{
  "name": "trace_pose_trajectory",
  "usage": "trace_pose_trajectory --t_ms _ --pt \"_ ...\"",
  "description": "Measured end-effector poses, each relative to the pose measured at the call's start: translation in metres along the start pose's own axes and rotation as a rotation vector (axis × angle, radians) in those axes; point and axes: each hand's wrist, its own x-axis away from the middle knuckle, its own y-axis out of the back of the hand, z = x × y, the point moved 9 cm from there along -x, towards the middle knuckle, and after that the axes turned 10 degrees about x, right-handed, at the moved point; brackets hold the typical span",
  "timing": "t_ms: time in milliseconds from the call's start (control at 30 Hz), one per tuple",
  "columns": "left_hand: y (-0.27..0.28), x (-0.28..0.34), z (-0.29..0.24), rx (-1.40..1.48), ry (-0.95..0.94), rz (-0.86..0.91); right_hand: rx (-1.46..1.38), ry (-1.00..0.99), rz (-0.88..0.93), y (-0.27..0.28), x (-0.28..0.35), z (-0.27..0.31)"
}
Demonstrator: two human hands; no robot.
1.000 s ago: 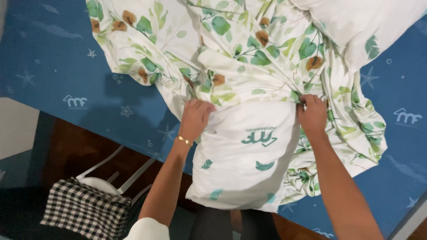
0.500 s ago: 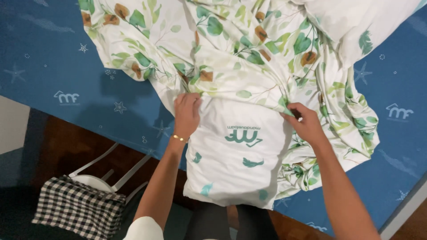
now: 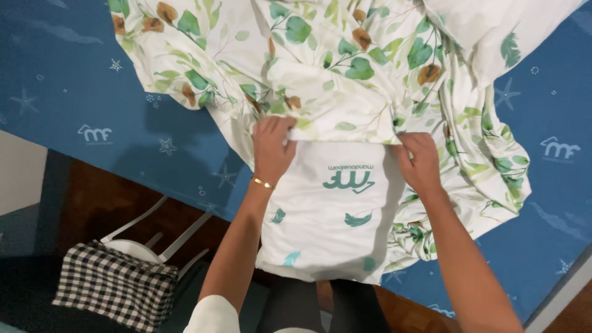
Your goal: The person places a white pillow on the floor, then picks up a floral-patterned pillowcase and inserts the pillow into it. They adjust and smooth the pillowcase around the pillow to ensure it is properly fitted.
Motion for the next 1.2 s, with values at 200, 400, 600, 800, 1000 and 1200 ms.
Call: trace_pose_trajectory --t_ms 200,400,600,800,1000,1200 --pt "-0.032 0.048 -0.016 0.097 -0.184 0.473 0.121 -0.077 -0.079 -0.002 0.019 -0.039" --pt "-0.03 0.058 0.044 -0.314 -0.191 0.445 -0.041 -0.185 0.176 -0.012 0.031 -0.032" --pt "-0.005 0.043 0.086 -0.319 0.016 0.162 -0.416 -0.322 0.476 -0.017 0.031 -0.004" --pt "-0.023 0.077 0.06 -0.055 0.012 0.416 0.258 -0.013 -0.034 0.005 0.019 -0.029" --pt "0.005 0.079 0.041 0.275 0.095 0.353 0.635 0.237 -0.106 -0.022 0.015 -0.002" --pt "-0.005 0.067 0.019 0.247 -0.032 0.355 0.621 0.149 -0.051 -0.042 0.019 -0.045"
